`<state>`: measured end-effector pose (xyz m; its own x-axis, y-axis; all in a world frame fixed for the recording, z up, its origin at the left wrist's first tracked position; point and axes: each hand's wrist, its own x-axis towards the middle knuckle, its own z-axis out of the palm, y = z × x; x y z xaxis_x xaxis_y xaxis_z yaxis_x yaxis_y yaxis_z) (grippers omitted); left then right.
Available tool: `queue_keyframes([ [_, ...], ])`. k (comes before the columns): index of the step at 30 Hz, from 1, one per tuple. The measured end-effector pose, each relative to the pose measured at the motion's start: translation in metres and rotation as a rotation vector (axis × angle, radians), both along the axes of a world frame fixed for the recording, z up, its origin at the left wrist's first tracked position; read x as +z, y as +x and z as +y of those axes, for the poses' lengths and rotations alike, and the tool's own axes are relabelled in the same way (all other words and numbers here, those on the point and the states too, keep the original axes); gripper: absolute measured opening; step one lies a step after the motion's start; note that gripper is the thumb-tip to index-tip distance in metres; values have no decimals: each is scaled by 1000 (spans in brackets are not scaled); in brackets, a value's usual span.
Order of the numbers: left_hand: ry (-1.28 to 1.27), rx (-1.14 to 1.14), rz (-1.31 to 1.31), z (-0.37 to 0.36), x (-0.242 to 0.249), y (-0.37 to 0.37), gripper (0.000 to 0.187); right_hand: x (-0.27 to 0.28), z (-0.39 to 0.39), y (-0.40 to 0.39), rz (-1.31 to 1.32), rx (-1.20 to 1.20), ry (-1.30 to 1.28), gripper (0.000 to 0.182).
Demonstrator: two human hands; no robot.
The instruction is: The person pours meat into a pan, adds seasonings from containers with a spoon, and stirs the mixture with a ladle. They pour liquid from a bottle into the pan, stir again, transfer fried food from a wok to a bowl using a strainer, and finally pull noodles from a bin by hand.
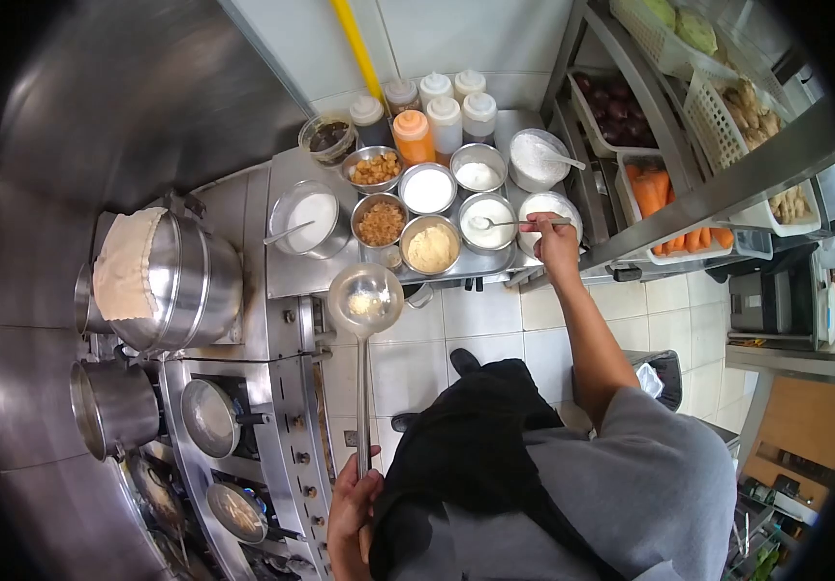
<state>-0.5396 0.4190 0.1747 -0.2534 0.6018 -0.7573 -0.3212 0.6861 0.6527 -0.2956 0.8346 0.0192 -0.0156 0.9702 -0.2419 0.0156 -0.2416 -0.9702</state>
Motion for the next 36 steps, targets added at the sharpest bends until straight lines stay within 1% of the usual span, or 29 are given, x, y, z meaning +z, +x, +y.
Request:
queue_keyframes([
  [10, 37, 17, -34, -4, -6, -1, 43, -3, 0, 3, 57, -21, -39, 24],
  [13, 2, 33, -23, 1, 3, 3, 43, -7, 1, 5, 43, -17, -12, 25],
  [17, 4, 50, -41, 0, 0, 2, 42, 5, -3, 1, 52, 13, -5, 25],
  [20, -10, 33, -12, -3, 0, 3, 42, 18, -13, -11, 116, 78, 19, 25],
  [22, 17, 47, -57, -4, -2, 3, 42, 30, -22, -22, 118, 180, 61, 26],
  [24, 6, 29, -59, -2, 2, 2, 42, 41, -36, -41, 124, 231, 48, 28],
  [25, -1, -1, -68, 0, 3, 1, 42, 46, -43, -51, 131, 309, 19, 25],
  [26, -3, 3, -67, 0, 5, 1, 42, 49, -50, -60, 136, 386, -9, 23],
  [27, -11, 32, -100, 1, 7, 2, 42, 45, -60, -73, 137, 391, -11, 23],
  [29, -21, 65, -132, -2, 5, 5, 42, 30, -77, -94, -199, 547, 457, 23],
  [30, -11, 36, -111, -5, -3, 4, 41, 31, -75, -93, -194, 548, 459, 23],
  [32, 1, 17, -88, -8, -5, 3, 41, 39, -66, -86, -72, 315, 429, 24],
  [33, -19, 27, -72, -8, -2, 4, 41, 55, -60, -79, -81, 224, 357, 24],
  [34, -34, 29, -61, -5, -1, 6, 41, 56, -48, -66, -225, 193, 326, 25],
  [36, -19, 36, -57, -1, 2, 9, 40, 54, -26, -48, -381, 118, 386, 25],
])
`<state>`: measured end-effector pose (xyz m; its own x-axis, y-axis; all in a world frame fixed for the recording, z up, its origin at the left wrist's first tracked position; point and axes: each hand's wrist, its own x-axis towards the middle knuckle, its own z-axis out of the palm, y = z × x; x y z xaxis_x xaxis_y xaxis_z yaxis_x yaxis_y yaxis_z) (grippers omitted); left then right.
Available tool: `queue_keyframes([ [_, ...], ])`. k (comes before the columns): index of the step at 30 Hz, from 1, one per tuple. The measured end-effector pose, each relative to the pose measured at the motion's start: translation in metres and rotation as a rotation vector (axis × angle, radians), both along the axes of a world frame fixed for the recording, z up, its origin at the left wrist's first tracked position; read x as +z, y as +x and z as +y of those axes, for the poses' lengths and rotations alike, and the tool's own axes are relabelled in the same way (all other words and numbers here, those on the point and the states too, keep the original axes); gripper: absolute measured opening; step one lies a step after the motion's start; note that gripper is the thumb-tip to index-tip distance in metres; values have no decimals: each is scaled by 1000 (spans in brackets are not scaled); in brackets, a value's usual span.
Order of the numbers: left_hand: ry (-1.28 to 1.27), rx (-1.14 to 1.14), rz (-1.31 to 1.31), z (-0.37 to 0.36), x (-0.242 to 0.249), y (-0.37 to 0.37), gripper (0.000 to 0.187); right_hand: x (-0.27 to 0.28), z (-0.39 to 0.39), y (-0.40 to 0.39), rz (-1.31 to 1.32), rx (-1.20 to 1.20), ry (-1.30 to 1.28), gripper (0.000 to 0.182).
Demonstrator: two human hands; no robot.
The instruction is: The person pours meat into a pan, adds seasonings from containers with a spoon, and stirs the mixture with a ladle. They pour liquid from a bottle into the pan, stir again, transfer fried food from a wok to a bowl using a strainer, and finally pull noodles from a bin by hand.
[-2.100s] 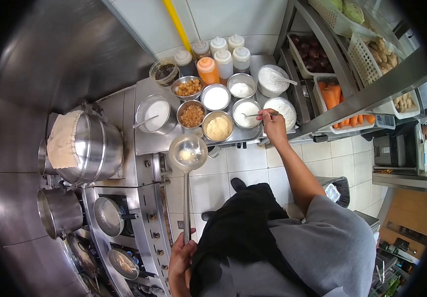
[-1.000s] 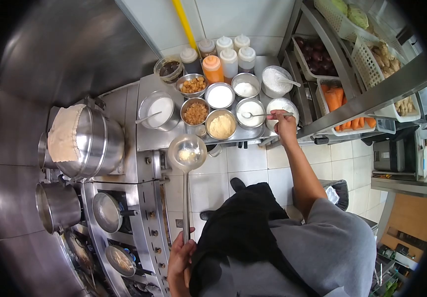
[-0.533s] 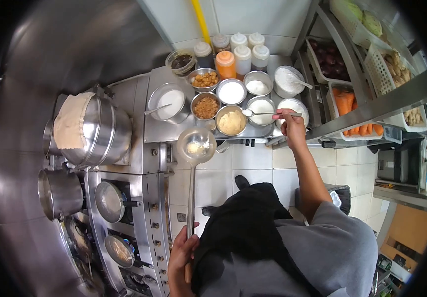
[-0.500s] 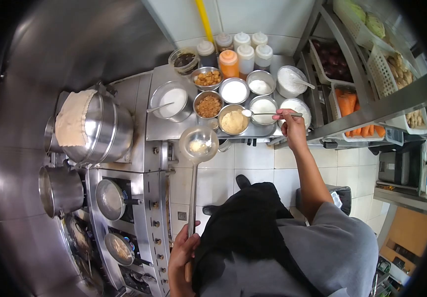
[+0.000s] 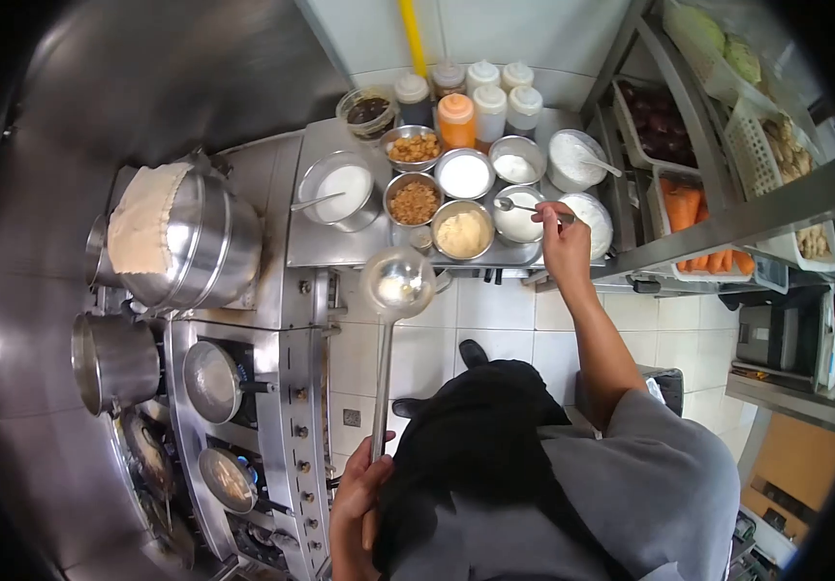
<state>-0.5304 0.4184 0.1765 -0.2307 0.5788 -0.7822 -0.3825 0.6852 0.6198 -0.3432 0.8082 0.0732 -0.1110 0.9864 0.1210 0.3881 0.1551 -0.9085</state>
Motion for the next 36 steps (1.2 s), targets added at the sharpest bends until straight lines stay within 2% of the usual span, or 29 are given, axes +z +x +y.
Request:
queue_keyframes([
  [3, 17, 23, 1, 1, -1, -1, 40, -23, 23, 18, -143, -21, 1, 25],
  [8, 22, 13, -3, 0, 0, -5, 40, -37, 25, 20, -146, -65, -54, 24],
  [12, 6, -38, 19, 1, 1, -9, 40, -39, 23, 18, -79, -44, -65, 24],
  [18, -23, -73, 57, 4, 3, -9, 42, -30, 26, 33, 37, -85, -224, 25],
  [22, -30, -51, 46, 1, 1, -9, 44, -24, 24, 40, 238, -80, -298, 24],
  [24, -32, -58, 56, 4, 5, -8, 44, -14, 18, 35, 380, -46, -352, 22],
  [26, -41, -55, 67, 3, 6, -8, 44, -7, 8, 26, 414, 15, -381, 23],
  [28, 4, -53, 5, 0, -1, -10, 43, -2, -4, 10, 446, 165, -427, 26],
  [30, 6, -39, -7, -1, -3, -10, 43, -1, -22, -14, 349, 270, -371, 24],
  [32, -64, -16, -55, 5, 5, -10, 39, -3, -40, -32, 44, 382, 85, 20],
  [33, -63, -12, -52, 10, 12, -11, 39, 2, -38, -31, 47, 385, 86, 20],
  [35, -86, -48, -40, 18, 25, -10, 39, 23, -31, -19, -51, 126, 221, 16],
  [36, -85, -42, -43, 12, 19, -10, 39, 39, -25, -12, -110, 71, 167, 17],
])
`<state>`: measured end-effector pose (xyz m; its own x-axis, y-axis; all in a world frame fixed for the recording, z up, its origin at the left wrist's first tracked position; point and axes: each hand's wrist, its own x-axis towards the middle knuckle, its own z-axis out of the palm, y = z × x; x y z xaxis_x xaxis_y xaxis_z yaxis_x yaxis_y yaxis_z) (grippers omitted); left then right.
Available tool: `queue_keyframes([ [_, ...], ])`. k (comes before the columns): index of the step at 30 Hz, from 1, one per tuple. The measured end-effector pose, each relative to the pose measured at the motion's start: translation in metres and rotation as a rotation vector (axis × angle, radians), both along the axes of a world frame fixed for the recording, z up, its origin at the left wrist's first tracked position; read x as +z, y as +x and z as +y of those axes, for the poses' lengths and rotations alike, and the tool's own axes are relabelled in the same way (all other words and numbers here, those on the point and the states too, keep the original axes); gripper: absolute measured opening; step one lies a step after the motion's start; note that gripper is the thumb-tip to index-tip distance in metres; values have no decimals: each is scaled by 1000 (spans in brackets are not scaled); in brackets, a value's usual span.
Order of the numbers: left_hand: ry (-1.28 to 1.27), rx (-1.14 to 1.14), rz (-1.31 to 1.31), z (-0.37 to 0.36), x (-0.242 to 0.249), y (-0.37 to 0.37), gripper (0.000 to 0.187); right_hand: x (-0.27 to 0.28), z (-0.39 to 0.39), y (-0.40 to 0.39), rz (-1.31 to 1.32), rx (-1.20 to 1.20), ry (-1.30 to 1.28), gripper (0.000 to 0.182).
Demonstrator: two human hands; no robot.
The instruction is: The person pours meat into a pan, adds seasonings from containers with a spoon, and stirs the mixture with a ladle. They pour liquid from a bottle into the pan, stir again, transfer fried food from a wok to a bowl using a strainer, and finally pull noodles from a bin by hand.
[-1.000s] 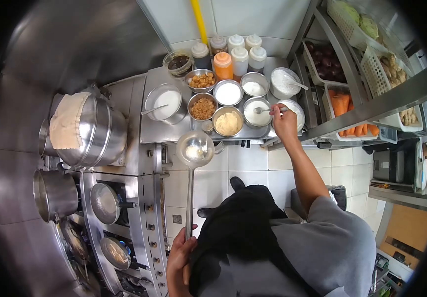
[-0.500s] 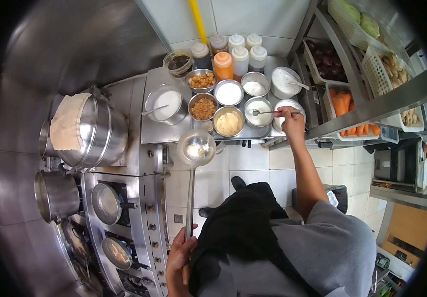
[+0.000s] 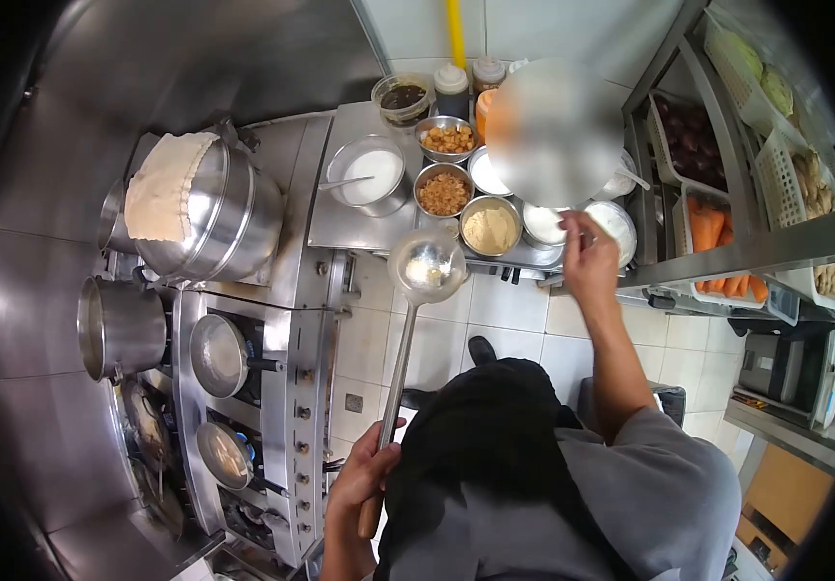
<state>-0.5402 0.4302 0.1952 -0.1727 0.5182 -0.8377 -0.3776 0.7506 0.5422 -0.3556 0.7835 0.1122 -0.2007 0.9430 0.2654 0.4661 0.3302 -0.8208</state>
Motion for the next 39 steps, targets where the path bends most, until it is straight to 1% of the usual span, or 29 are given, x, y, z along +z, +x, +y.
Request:
queue_keyframes([
  [1, 53, 7, 13, -8, -15, 0, 40, -11, 17, 8, -134, -17, 16, 18],
  [2, 104, 12, 31, -15, -27, 0, 42, -34, 34, 15, -263, -39, 29, 19],
  [4, 113, 49, 14, -26, -40, 0, 41, -91, 53, 20, -215, 65, -88, 21],
  [5, 112, 92, 4, -27, -44, -2, 41, -105, 62, 24, -265, 131, -167, 26],
  [6, 128, 101, 9, -26, -43, -5, 41, -100, 66, 23, -262, 139, -149, 26],
  [8, 118, 54, 60, -30, -34, -7, 40, -84, 62, 23, -365, 76, 24, 45],
  [9, 125, 61, 63, -34, -34, -7, 40, -47, 56, 12, -513, 18, -72, 61],
  [10, 122, 105, 49, -39, -34, -7, 40, -23, 57, -2, -511, 23, -63, 61],
  [12, 122, 152, 31, -43, -29, -6, 41, 5, 70, -32, -298, 21, 258, 62],
  [14, 99, 236, -19, -44, -19, -5, 41, 3, 113, -77, -170, 98, 274, 65],
  [16, 98, 247, -14, -57, -19, -8, 42, -13, 187, -125, -165, 115, 415, 61],
  [18, 173, 456, -171, -73, -10, -6, 42, 1, 237, -165, -486, 95, 429, 63],
  [20, 254, 731, -300, -101, -17, -1, 45, 1, 279, -188, -841, 188, 287, 70],
  [21, 289, 765, -263, -115, -17, -3, 46, -23, 314, -195, -942, 283, 281, 78],
  [22, 318, 821, -216, -128, -13, -2, 46, -32, 336, -206, -1071, 294, 115, 83],
  [23, 308, 896, -159, -134, -3, -3, 46, -21, 321, -208, -1045, 305, 217, 78],
  [24, 277, 970, -91, -147, 4, -3, 46, -25, 326, -208, -989, 345, 302, 59],
  [25, 311, 1031, -63, -169, 0, -4, 47, -52, 363, -215, -1226, 519, 507, 38],
  [26, 372, 1105, -62, -191, -2, -6, 46, -78, 399, -222, -1405, 686, 766, 18],
  [27, 367, 1167, -16, -208, -2, -9, 44, -110, 438, -224, -1396, 554, 763, 15],
  [28, 356, 1237, 37, -226, -1, -14, 40, -97, 447, -230, -1616, 714, 580, 31],
  [29, 301, 1314, 95, -243, -6, -21, 36, -95, 444, -232, -1430, 536, 423, 53],
  [30, 255, 1369, 115, -267, -17, -31, 32, -101, 455, -226, -1328, 482, 368, 61],
  [32, 134, 1397, 242, -300, -30, -56, 26, -113, 477, -215, -1101, 382, 276, 78],
  [34, -80, 1399, 390, -333, -59, -81, 28, -63, 421, -212, -1025, 228, 206, 78],
  [35, -77, 1404, 390, -353, -76, -92, 28, -26, 374, -212, -981, 152, 173, 78],
  [37, -275, 1407, 550, -388, -112, -114, 28, -20, 415, -196, -924, 190, 269, 74],
  [38, -267, 1407, 549, -401, -127, -123, 28, -6, 414, -193, -894, 205, 318, 72],
  [39, -438, 1263, 731, -413, -141, -131, 26, 11, 403, -192, -865, 220, 368, 70],
])
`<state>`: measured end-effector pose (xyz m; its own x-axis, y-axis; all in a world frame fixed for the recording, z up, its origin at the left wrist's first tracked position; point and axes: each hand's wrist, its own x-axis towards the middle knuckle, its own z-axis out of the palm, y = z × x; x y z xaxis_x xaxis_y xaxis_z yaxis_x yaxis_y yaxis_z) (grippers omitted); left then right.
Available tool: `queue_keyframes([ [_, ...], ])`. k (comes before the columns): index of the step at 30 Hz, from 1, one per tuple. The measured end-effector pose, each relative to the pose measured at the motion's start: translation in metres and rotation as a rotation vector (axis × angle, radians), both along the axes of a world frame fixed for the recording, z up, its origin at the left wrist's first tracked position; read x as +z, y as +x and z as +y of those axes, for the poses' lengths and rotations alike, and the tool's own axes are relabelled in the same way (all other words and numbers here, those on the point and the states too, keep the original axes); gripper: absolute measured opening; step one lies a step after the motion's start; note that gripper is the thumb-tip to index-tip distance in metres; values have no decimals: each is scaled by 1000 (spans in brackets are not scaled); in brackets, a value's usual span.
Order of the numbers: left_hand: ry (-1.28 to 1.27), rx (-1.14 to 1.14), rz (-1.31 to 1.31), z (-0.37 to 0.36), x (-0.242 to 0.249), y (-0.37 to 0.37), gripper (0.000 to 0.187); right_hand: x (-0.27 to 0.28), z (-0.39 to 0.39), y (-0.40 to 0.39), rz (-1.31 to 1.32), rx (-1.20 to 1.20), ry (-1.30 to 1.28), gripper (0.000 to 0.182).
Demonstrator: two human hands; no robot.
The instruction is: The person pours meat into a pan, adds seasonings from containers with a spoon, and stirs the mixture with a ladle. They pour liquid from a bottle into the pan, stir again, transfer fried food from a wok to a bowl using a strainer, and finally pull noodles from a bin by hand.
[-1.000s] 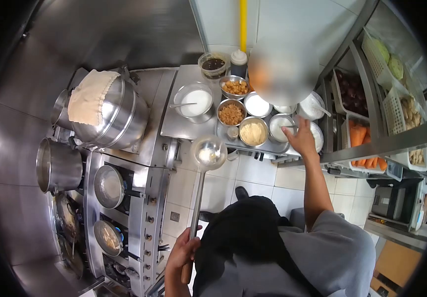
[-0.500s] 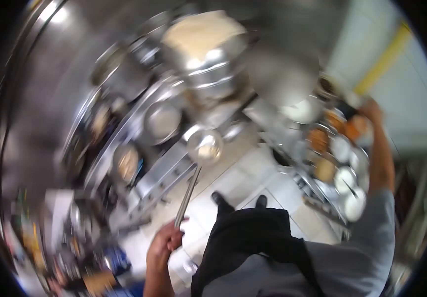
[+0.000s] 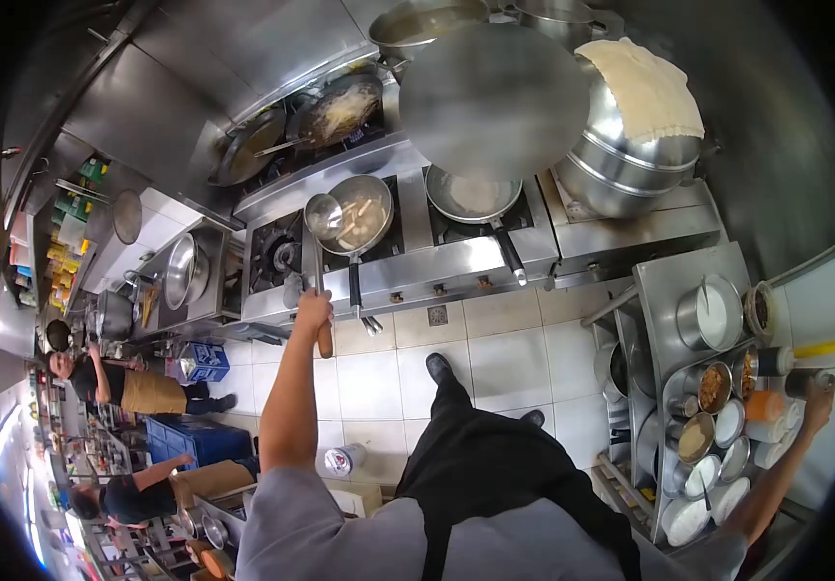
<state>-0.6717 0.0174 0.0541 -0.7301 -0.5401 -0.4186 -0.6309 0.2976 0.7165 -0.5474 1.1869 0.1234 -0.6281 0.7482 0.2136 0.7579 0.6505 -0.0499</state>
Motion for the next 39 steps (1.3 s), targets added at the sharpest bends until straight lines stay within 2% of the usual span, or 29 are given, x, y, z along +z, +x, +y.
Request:
queue_keyframes([
  [1, -248, -80, 3, -12, -15, -9, 25, 17, -12, 4, 176, 125, 47, 68],
  [2, -225, -102, -19, -26, -33, -12, 31, 32, -29, 7, 349, 248, 98, 67],
  [3, -212, -121, -16, -37, -50, -13, 31, 44, -51, 6, 461, 355, 42, 66],
  [4, -410, -129, 50, -43, -71, -11, 38, 65, -101, 3, 515, 406, 68, 66],
  [5, -598, -152, 128, -48, -101, -13, 45, 86, -152, -2, 565, 457, 95, 67],
  [6, -698, -412, -45, -98, -169, -21, 56, 102, -224, -11, 614, 462, 2, 66],
  [7, -265, -86, -7, -58, -135, -16, 49, 119, -295, -22, 666, 464, -91, 66],
  [8, 68, -40, 28, -58, -130, -14, 32, 135, -365, -34, 719, 463, -181, 66],
  [9, 412, 61, 42, -57, -128, -13, 17, 160, -453, -48, 716, 365, -234, 67],
  [10, 697, 179, 12, -55, -123, -11, 11, 165, -505, -62, 676, 278, -166, 66],
  [11, 905, 240, 60, -44, -97, -13, 11, 153, -535, -70, 594, 304, 8, 68],
  [12, 980, 229, 77, -36, -63, -10, 13, 146, -567, -80, 672, 444, -148, 74],
  [13, 1050, 242, 109, -37, -43, -9, 16, 132, -597, -91, 714, 484, -245, 77],
  [14, 1134, 207, 62, -51, -41, -12, 19, 136, -636, -101, 683, 502, -376, 79],
  [15, 1210, 187, 24, -67, -38, -12, 23, 120, -663, -114, 759, 635, -351, 80],
  [16, 1140, 153, -29, -76, -29, -10, 23, 116, -693, -123, 722, 668, -478, 82],
  [17, 1024, 103, -12, -76, -16, -7, 20, 105, -719, -136, 735, 739, -478, 84],
  [18, 845, -29, -36, -84, -12, -8, 17, 98, -744, -145, 722, 761, -537, 84],
  [20, 519, -215, -57, -92, -4, -6, 8, 90, -787, -163, 666, 814, -641, 86],
  [25, -1, -257, 0, -122, -43, 8, 41, 65, -864, -201, 589, 986, -776, 86],
  [26, -28, -246, 8, -124, -48, 12, 39, 51, -876, -212, 559, 1027, -764, 86],
  [29, 212, -182, 0, -111, -51, 17, 33, 0, -914, -240, 506, 1139, -798, 83],
  [31, 497, -92, -51, -95, -27, 12, 25, -40, -936, -256, 360, 1081, -884, 82],
  [33, 779, 23, -67, -88, -17, 6, 26, -81, -952, -265, 351, 1150, -912, 80],
  [35, 1010, 83, -56, -89, -5, -5, 25, -101, -965, -268, 168, 1100, -919, 75],
  [36, 1007, 109, -41, -93, -2, -9, 25, -107, -971, -268, 115, 1097, -913, 73],
  [38, 1385, 239, -52, -102, 4, -15, 24, -123, -977, -265, 150, 1119, -925, 73],
  [39, 1382, 254, -40, -101, 11, -17, 24, -134, -977, -263, 194, 1115, -930, 72],
])
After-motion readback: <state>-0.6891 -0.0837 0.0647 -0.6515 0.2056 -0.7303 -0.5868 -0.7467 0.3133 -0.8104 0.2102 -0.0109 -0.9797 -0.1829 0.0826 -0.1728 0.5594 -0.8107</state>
